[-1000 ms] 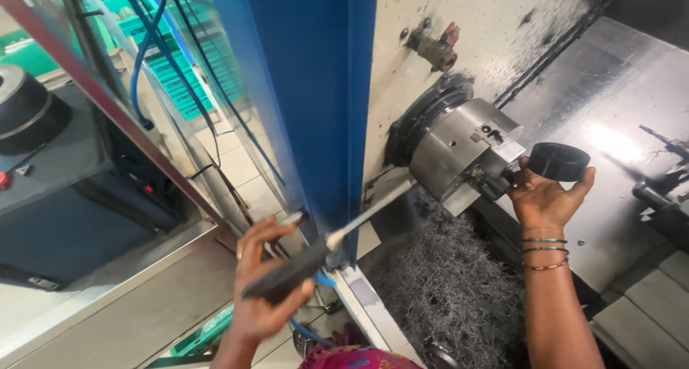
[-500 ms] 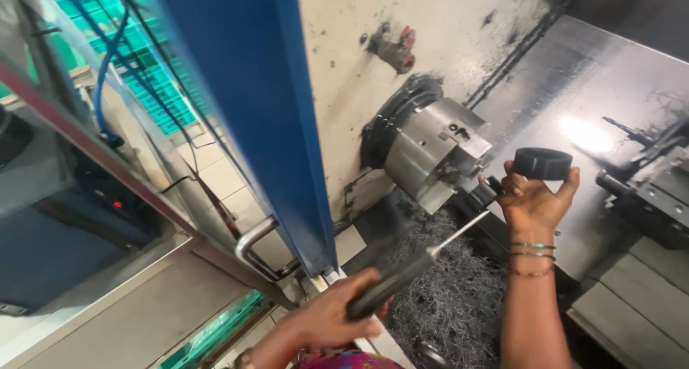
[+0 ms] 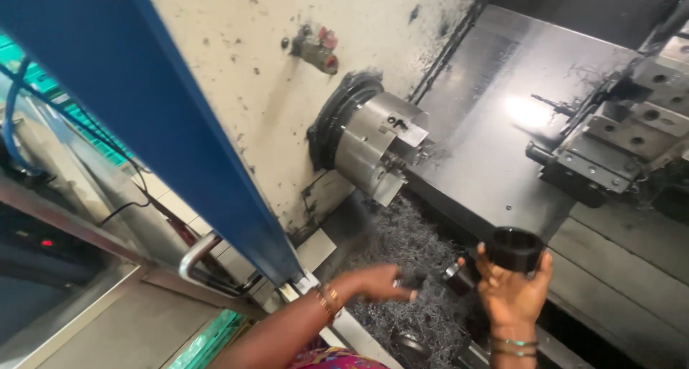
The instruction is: Operating a CNC lathe to machine metal parts, including cleaning shavings with an air nozzle and checking part quality.
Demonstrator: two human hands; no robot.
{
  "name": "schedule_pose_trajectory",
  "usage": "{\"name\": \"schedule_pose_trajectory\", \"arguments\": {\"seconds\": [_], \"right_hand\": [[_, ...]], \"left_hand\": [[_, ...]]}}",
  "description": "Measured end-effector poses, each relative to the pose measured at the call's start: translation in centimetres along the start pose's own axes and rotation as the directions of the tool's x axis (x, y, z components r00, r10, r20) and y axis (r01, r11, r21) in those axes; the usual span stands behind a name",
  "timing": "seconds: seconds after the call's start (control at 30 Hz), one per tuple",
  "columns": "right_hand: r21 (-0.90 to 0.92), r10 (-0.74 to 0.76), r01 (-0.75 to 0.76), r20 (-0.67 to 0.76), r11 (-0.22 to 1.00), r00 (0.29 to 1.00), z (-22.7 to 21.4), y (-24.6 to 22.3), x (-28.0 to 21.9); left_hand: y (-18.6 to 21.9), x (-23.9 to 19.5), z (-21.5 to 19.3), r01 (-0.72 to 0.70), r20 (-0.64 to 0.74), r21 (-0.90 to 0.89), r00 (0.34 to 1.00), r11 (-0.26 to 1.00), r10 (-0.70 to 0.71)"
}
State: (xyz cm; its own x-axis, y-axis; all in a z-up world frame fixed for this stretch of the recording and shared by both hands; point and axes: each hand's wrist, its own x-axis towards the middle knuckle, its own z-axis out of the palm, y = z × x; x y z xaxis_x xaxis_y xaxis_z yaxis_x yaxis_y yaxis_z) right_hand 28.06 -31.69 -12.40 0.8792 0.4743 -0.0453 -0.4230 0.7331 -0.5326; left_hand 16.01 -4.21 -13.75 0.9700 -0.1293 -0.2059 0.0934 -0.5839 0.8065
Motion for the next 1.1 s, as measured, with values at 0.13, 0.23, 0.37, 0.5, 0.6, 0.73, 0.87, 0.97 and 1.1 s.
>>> {"name": "schedule_pose_trajectory", "arguments": {"seconds": [0.13, 0.23, 0.37, 0.5, 0.6, 0.73, 0.87, 0.97, 1.1], "right_hand": [[-0.051, -0.034, 0.031, -0.058, 0.998, 0.998, 0.7, -0.3, -2.1], [-0.057, -0.022, 0.017, -0.085, 0.998, 0.996, 0.6, -0.2, -2.2], [-0.105, -0.034, 0.014, -0.192, 0.994, 0.981, 2.1, 0.7, -2.7], [0.040, -0.032, 0.031, 0.044, 0.999, 0.999, 0.9, 1.9, -3.1], [-0.024, -0.006, 0.004, -0.073, 1.000, 0.997, 5.2, 0.9, -4.9], [-0.146, -0.034, -0.017, -0.345, 0.989, 0.938, 6.7, -0.4, -5.9], [-0.089, -0.039, 0.023, -0.180, 0.996, 0.983, -1.0, 0.7, -4.4], [0.012, -0.075, 0.075, 0.023, 0.997, 0.997, -2.0, 1.0, -4.5], [-0.070, -0.034, 0.022, -0.176, 0.997, 0.984, 0.4, 1.1, -5.2]], "left_hand": [[9.0, -5.4, -3.1, 0.198, 0.005, 0.061, 0.980, 0.978, -0.198], [11.2, -6.3, -5.6, 0.122, -0.346, 0.111, 0.935, 0.986, -0.077], [10.9, -3.9, -6.3, 0.003, -0.456, 0.255, 0.882, 0.967, 0.118], [9.2, 0.2, -6.4, 0.050, -0.474, 0.319, 0.873, 0.946, 0.114], [8.2, -0.2, -6.2, 0.091, -0.457, 0.367, 0.884, 0.926, 0.094], [8.9, -4.3, -4.4, 0.117, -0.422, 0.345, 0.905, 0.931, 0.043], [17.7, -9.1, -6.8, 0.209, -0.354, 0.192, 0.926, 0.959, -0.131], [18.9, -10.1, -8.8, 0.238, -0.373, 0.009, 0.902, 0.971, -0.218], [17.9, -11.1, -11.6, 0.180, -0.430, -0.174, 0.871, 0.968, -0.239]]}}
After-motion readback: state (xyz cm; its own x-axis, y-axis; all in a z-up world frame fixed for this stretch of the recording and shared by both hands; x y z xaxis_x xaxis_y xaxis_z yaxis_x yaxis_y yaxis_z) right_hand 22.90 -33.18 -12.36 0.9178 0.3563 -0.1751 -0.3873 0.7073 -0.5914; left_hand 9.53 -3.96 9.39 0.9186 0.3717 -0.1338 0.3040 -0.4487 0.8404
